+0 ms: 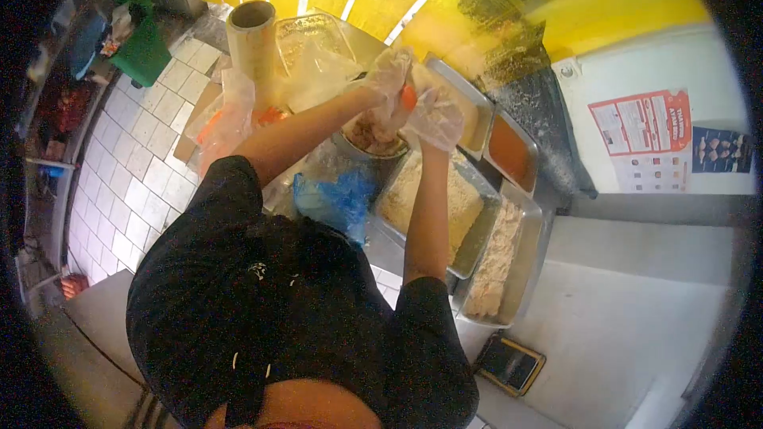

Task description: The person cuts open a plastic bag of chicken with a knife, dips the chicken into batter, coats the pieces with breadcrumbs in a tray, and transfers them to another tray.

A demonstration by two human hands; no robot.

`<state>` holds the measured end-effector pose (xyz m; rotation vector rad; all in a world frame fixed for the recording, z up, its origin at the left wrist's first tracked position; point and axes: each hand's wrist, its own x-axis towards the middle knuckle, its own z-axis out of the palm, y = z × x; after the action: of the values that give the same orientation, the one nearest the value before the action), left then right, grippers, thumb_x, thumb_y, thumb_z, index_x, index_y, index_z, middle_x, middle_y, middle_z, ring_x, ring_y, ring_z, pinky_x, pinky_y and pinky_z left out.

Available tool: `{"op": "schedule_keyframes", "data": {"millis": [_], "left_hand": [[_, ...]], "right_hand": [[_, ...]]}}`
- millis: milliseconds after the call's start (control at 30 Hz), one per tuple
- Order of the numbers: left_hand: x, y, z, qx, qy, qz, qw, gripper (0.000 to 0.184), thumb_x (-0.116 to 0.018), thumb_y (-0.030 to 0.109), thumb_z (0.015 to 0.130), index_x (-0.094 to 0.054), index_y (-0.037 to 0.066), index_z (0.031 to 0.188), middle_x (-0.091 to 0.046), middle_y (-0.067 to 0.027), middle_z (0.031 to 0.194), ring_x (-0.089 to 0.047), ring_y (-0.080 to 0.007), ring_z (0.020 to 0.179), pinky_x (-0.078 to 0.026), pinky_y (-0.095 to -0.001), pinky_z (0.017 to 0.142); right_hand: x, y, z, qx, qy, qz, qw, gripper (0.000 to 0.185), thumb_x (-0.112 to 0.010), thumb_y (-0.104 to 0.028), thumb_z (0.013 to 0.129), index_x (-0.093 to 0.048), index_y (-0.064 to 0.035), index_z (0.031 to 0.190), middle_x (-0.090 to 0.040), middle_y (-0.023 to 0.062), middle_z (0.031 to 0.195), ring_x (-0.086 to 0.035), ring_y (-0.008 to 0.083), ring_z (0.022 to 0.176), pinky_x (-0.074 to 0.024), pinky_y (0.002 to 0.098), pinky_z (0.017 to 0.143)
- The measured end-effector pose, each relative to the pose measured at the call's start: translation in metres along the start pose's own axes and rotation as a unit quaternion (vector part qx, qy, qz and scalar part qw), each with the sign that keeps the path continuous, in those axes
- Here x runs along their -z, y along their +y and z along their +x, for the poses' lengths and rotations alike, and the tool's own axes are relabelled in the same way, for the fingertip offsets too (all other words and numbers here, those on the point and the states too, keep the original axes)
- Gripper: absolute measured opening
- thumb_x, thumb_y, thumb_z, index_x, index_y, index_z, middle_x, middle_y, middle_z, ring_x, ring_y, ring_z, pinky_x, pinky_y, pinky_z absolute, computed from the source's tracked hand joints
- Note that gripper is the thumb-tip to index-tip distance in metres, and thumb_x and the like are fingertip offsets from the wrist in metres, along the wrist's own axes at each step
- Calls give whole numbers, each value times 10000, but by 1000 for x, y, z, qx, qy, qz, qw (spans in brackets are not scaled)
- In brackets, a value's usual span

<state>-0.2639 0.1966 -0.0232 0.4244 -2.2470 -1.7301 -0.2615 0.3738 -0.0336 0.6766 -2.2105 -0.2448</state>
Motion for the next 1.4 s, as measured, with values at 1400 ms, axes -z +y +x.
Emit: {"op": "schedule_keyframes", "data": {"millis": [1400], "left_hand": [[173, -115, -166, -242, 260, 271, 894, 177, -558, 167, 976, -612, 34, 873, -614, -151, 805, -623, -320, 770, -494, -425, 670]], "right_hand": [[-4, -38, -14, 13, -467, 94, 879, 383, -555, -421, 925, -693, -76, 1016, -711, 212, 1028, -700, 321, 937, -554, 444, 787]]}}
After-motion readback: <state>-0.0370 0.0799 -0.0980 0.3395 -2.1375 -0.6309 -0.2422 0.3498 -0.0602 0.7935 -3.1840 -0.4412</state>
